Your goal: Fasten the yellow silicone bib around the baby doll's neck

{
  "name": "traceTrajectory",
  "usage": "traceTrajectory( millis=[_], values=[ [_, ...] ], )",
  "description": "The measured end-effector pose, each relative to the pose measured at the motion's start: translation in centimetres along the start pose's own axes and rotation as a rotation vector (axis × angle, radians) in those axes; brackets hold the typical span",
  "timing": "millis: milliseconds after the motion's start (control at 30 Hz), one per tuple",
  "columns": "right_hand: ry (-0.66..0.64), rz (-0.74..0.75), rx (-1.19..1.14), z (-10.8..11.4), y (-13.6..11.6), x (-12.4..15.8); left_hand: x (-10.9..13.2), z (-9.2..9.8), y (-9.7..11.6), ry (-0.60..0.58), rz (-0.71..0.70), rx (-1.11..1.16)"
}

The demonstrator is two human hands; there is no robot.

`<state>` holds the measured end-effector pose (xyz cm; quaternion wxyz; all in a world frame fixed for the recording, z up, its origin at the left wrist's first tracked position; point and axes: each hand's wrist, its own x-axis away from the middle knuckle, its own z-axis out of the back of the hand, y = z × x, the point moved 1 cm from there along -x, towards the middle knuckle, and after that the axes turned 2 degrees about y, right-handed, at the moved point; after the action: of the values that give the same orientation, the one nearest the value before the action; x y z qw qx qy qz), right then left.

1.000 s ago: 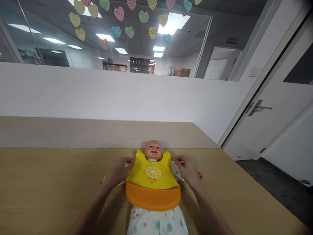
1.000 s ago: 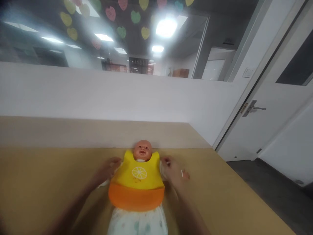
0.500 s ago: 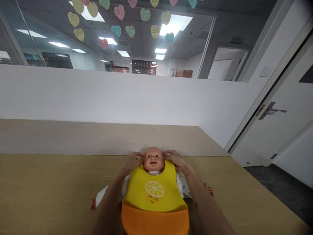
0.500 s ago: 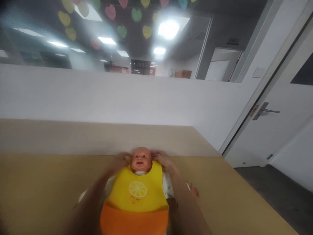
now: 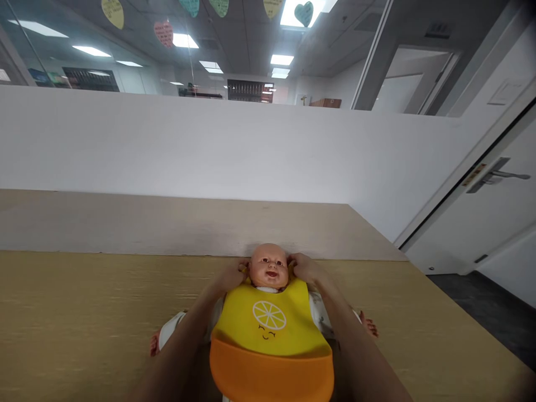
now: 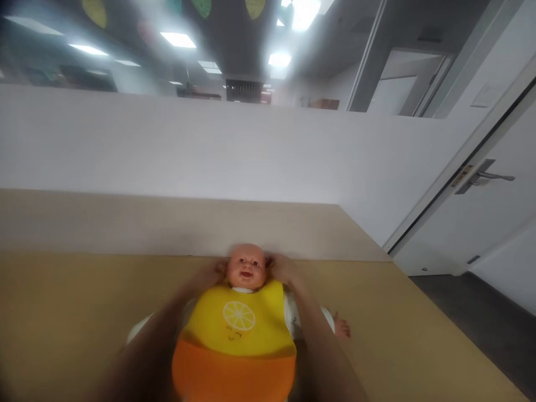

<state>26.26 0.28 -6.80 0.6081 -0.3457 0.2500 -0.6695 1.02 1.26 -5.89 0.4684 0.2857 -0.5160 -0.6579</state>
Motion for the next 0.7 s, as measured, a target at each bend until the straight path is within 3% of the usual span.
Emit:
traceTrajectory(
  millis=[133,267,533,700],
  values=[
    [0.027,0.082,-0.010,-0.6,-0.9,0.4,-0.2,-0.5,-0.8,-0.052,0.007,-0.026],
    [0.026,0.137,-0.089,-1.0,-1.5,0.6,-0.9,-1.0,-1.9,0.006,0.054,-0.016],
    [0.080,-0.025,-0.437,-0.1,-2.8,1.1,-0.5,-0.7,-0.2,-0.059,0.239,0.578],
    [0.045,-0.009,-0.652,0.0,-4.0,1.4,-0.3,-0.6,0.4,-0.105,0.149,0.738]
  ],
)
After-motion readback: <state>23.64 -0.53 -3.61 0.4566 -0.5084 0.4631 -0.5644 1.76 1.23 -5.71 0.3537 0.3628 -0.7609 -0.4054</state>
